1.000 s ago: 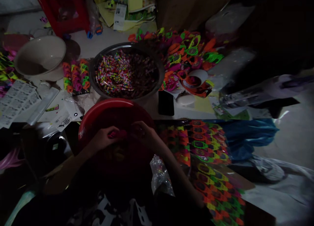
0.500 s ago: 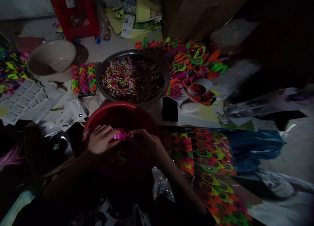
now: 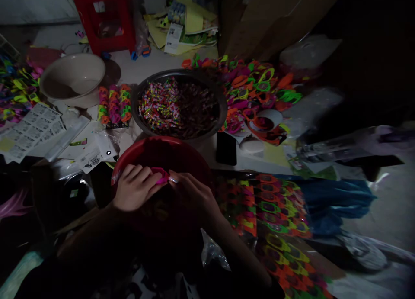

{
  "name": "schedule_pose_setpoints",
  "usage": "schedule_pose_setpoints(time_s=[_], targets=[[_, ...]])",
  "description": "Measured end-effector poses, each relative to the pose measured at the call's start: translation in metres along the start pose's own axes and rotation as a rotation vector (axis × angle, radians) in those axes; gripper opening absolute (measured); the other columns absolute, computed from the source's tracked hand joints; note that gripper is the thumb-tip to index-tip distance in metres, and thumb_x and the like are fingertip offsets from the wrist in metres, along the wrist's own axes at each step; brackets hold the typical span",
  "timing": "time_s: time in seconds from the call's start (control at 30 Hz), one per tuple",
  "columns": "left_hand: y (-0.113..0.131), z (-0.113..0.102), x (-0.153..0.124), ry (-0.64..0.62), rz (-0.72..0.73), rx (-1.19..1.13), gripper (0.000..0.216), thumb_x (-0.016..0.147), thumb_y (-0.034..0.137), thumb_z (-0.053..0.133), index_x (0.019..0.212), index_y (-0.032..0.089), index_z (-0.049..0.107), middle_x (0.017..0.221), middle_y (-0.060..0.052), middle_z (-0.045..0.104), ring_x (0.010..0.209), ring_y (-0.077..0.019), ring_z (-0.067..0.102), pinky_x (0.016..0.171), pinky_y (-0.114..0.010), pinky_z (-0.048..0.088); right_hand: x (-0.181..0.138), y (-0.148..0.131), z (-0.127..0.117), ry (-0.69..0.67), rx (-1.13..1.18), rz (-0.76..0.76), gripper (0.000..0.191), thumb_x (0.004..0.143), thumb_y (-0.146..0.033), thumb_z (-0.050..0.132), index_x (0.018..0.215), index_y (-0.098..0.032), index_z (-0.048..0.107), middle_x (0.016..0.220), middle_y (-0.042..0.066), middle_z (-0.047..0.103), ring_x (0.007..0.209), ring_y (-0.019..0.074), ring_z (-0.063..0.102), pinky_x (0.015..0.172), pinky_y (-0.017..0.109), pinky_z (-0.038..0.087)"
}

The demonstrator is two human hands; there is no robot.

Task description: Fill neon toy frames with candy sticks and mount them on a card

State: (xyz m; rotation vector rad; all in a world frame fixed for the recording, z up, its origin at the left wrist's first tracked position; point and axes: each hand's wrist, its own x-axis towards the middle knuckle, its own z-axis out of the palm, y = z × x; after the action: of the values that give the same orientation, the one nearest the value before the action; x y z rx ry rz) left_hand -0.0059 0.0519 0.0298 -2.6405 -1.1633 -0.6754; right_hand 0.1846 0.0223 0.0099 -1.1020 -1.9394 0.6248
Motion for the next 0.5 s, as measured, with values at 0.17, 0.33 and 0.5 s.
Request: schedule_pose_setpoints(time_s=[0.17,0.33,0.5], targets=[[0.000,0.000,0.004,0.082,0.032,0.049,0.010,0.085,0.027,0.065,0.078,0.021,0.064,0.062,0.003,0.059,0.063,-0.0150,0.047,0.066,-0.031,0.034,-0.002,-0.007,0.000,-0.114,-0.074,0.049,0.034,0.096,-0.015,0.040,0.129,-0.016,0.048,0.103,0.010,0.066,0.090,0.0166,0.066,0.076,0.026,0.055],[-0.011,0.018,-0.010,0.081,0.128,0.041,0.010,0.089,0.024,0.058,0.085,0.019,0.066,0.067,0.001,0.063,0.065,-0.0144,0.052,0.066,-0.030,0.037,-0.001,0.000,0.005,-0.325,-0.135,0.124,0.032,0.092,-0.011,0.042,0.121,-0.013,0.053,0.098,0.011,0.067,0.083,0.0166,0.065,0.070,0.025,0.052],[-0.019,0.034,-0.025,-0.042,0.083,-0.148,0.022,0.095,0.031,0.048,0.103,0.019,0.064,0.089,-0.003,0.068,0.078,-0.0138,0.063,0.073,-0.026,0.044,0.009,0.032,-0.009,-0.584,-0.163,0.263,0.021,0.087,-0.013,0.051,0.100,-0.019,0.067,0.088,0.005,0.071,0.076,0.0144,0.067,0.068,0.020,0.049]])
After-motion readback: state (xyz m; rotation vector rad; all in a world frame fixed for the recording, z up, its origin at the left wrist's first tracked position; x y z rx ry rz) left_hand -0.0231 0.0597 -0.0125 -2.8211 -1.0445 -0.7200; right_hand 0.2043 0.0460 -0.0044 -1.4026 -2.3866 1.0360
